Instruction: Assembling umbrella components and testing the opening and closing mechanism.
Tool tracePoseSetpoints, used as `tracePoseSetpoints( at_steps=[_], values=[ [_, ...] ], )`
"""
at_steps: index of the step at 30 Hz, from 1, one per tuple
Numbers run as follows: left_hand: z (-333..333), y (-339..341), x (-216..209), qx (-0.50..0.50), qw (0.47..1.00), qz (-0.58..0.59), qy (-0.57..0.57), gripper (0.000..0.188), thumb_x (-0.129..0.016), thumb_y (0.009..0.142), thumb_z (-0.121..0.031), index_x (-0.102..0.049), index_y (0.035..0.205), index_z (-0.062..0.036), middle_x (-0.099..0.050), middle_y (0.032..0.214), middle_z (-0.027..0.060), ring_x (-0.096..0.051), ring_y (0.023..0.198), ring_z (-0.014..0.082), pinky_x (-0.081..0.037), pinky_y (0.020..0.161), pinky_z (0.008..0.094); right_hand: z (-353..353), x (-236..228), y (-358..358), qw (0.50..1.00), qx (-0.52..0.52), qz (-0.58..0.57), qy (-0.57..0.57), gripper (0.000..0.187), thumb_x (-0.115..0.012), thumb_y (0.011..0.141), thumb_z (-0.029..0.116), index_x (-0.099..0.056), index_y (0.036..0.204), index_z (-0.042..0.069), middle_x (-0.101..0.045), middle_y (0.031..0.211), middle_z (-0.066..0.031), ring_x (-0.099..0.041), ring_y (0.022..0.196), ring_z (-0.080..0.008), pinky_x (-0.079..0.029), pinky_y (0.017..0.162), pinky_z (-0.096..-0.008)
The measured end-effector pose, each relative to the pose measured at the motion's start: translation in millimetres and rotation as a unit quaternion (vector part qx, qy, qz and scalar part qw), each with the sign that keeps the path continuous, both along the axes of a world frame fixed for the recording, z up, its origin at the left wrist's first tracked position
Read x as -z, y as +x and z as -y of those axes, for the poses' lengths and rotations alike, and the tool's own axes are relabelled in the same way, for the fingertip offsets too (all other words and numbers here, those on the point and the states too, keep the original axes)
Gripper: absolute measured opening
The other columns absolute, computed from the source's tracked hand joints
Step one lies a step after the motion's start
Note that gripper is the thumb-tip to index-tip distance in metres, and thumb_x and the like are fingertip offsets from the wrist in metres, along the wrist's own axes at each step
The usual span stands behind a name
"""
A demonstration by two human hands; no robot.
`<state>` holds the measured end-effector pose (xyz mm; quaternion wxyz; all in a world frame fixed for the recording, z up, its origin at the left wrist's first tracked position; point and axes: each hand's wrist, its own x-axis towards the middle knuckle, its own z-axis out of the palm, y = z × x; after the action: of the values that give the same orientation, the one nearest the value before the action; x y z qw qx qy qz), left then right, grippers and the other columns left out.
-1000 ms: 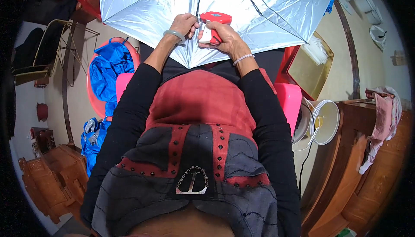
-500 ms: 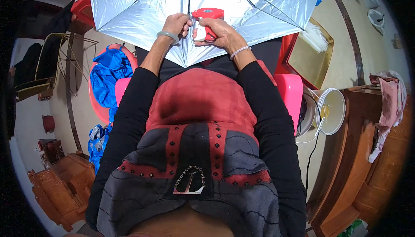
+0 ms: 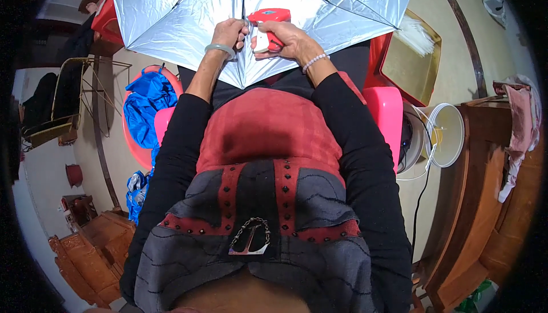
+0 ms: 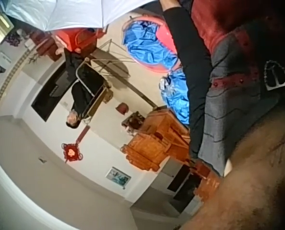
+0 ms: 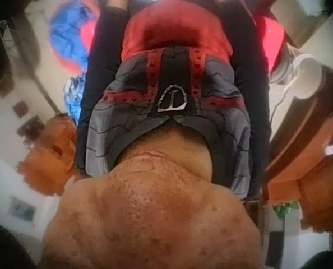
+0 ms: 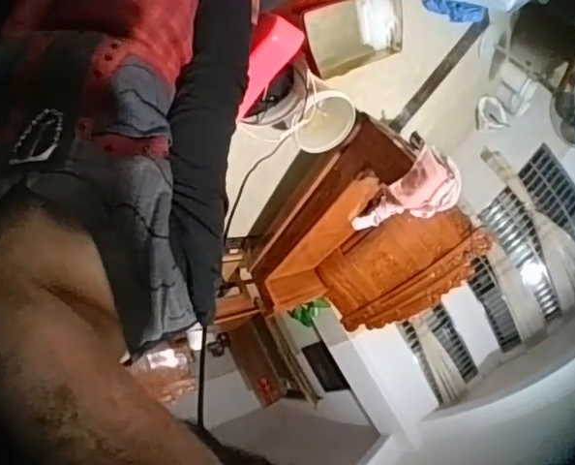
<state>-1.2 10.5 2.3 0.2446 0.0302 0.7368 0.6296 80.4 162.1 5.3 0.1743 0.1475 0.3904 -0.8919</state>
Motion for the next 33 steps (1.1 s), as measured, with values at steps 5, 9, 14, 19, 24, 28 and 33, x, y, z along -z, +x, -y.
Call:
tracePoseSetpoints(
  at_steps=[5, 9, 14, 19, 24, 28, 33],
  values=[
    [0.6, -0.2, -1.2, 0.004, 1.0, 0.01, 0.002, 0.016, -0.044, 0.081, -0.005, -0.057, 0.085, 0.0032, -0.054, 0.067, 0.0047, -0.041, 0.045, 0.0075, -0.032, 0.036, 0.0214, 0.9, -2.3, 0.1, 1.0, -0.012, -0.001, -0.001, 0.028, -0.055, 0.083, 0.01, -0.043, 0.106, 0.001, -0.057, 0.083, -0.0106, -0.063, 0.068, -0.0216, -0.057, 0.064, -0.0457],
    [1.0, -0.1, -2.0, 0.011, 1.0, 0.014, 0.009, 0.016, -0.044, 0.081, -0.005, -0.056, 0.086, 0.0035, -0.054, 0.068, 0.0049, -0.041, 0.046, 0.0076, -0.032, 0.036, 0.0215, 0.1, -1.5, 0.7, 1.0, -0.012, -0.002, 0.011, 0.026, -0.057, 0.081, 0.009, -0.044, 0.103, 0.002, -0.055, 0.082, -0.0081, -0.062, 0.067, -0.0195, -0.057, 0.064, -0.0456],
    [2.0, 1.7, -1.9, 0.036, 0.999, -0.017, -0.009, 0.016, -0.044, 0.082, -0.007, -0.055, 0.084, 0.004, -0.054, 0.068, 0.0055, -0.042, 0.045, 0.0086, -0.033, 0.036, 0.0228, 5.4, 2.0, -2.5, 1.0, 0.0, 0.005, 0.028, 0.024, -0.056, 0.078, 0.009, -0.047, 0.099, -0.001, -0.06, 0.076, -0.013, -0.063, 0.067, -0.0236, -0.056, 0.061, -0.0457],
    [-1.2, 4.6, -7.1, 0.057, 0.997, -0.036, -0.038, 0.016, -0.044, 0.083, -0.007, -0.054, 0.08, 0.0042, -0.054, 0.064, 0.0056, -0.043, 0.043, 0.0097, -0.035, 0.036, 0.0242, 5.4, 3.7, -5.0, 0.994, -0.003, -0.025, 0.104, 0.01, -0.054, 0.077, 0.009, -0.052, 0.081, 0.0, -0.055, 0.059, -0.0084, -0.054, 0.048, -0.0173, -0.05, 0.043, -0.0335],
    [0.0, 1.6, -0.8, 0.07, 0.992, -0.07, -0.079, 0.018, -0.045, 0.084, -0.01, -0.053, 0.075, 0.0042, -0.053, 0.058, 0.0066, -0.046, 0.04, 0.0126, -0.037, 0.036, 0.0259, 3.7, 11.6, -9.0, 0.996, 0.004, -0.003, 0.086, 0.009, -0.054, 0.078, 0.01, -0.05, 0.074, 0.002, -0.051, 0.053, -0.0064, -0.045, 0.039, -0.0147, -0.038, 0.034, -0.029],
    [0.1, 0.0, 4.1, 0.075, 0.99, -0.085, -0.089, 0.02, -0.046, 0.081, -0.009, -0.054, 0.071, 0.0065, -0.055, 0.053, 0.0103, -0.05, 0.036, 0.0165, -0.041, 0.035, 0.0288, 5.7, 11.5, -7.6, 0.995, -0.008, -0.016, 0.094, 0.01, -0.053, 0.078, 0.01, -0.049, 0.074, 0.002, -0.05, 0.052, -0.0069, -0.045, 0.038, -0.0157, -0.037, 0.033, -0.0288],
    [-6.5, 1.0, 8.2, 0.049, 0.986, -0.119, -0.107, 0.018, -0.045, 0.081, -0.01, -0.053, 0.08, 0.0066, -0.058, 0.06, 0.0106, -0.051, 0.038, 0.0162, -0.042, 0.035, 0.0301, 9.5, 7.1, -6.7, 0.998, 0.013, -0.007, 0.067, 0.01, -0.051, 0.076, 0.005, -0.051, 0.083, -0.001, -0.057, 0.063, -0.0106, -0.058, 0.048, -0.0208, -0.051, 0.04, -0.038]
  ],
)
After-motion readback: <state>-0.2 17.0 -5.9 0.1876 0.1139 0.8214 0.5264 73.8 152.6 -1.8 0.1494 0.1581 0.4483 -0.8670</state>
